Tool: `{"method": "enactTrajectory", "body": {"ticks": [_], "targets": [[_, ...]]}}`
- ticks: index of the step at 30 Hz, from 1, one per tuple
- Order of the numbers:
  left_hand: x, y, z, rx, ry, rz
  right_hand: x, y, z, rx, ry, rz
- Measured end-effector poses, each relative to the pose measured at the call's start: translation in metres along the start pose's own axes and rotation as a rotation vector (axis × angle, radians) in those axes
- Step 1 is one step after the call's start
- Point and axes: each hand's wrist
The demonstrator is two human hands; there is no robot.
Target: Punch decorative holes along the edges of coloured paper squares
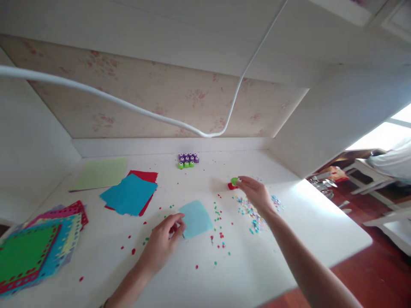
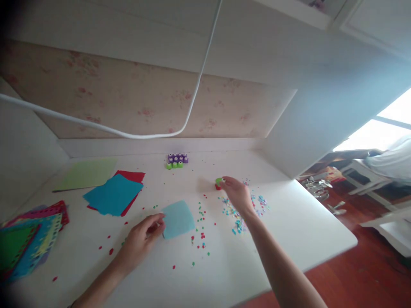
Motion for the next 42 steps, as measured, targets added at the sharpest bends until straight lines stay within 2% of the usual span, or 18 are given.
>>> {"method": "enactTrajectory", "body": {"ticks": [3,6,13,18,20,23,29,31,33,37,42], "targets": [[-0.003,-0.001,0.001,-0.015,-0.033,0.027,0.016,-0.049,-0.019,0.092,0.144,0.084],[-0.002,-0.001,0.002,-0.015,-0.082,0.077,0.029,-0.075,-0.022,0.108,0.248,0.134],[-0.002,-0.002,0.001,-0.011,-0.130,0.120,0.043,-0.083,-0.013,0.071,0.373,0.184],[-0.002,-0.003,0.000,-0.021,-0.142,0.118,0.031,-0.084,-0.022,0.095,0.424,0.122],[0.000,-0.003,0.000,-0.027,-0.146,0.112,0.021,-0.083,-0.019,0.109,0.440,0.070],[0.003,-0.003,-0.001,-0.044,-0.147,0.097,0.000,-0.078,0.005,0.066,0.444,-0.054],[0.009,-0.001,-0.003,-0.069,-0.145,0.076,-0.062,-0.066,0.105,-0.211,0.437,-0.364],[0.011,0.000,-0.004,-0.061,-0.165,0.097,-0.080,-0.067,0.134,-0.248,0.435,-0.423],[0.012,0.000,-0.004,-0.052,-0.203,0.138,-0.093,-0.070,0.154,-0.259,0.436,-0.446],[0.013,0.001,-0.004,-0.054,-0.274,0.223,-0.097,-0.073,0.169,-0.235,0.420,-0.417],[0.009,0.001,-0.002,-0.047,-0.308,0.275,-0.085,-0.061,0.158,-0.236,0.324,-0.420]]}}
Point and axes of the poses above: each hand's wrist, its own y-axis away from the middle knuckle, its own z-axis out of the palm, x = y × z, and after that the axes turned 5 degrees about z, right-handed
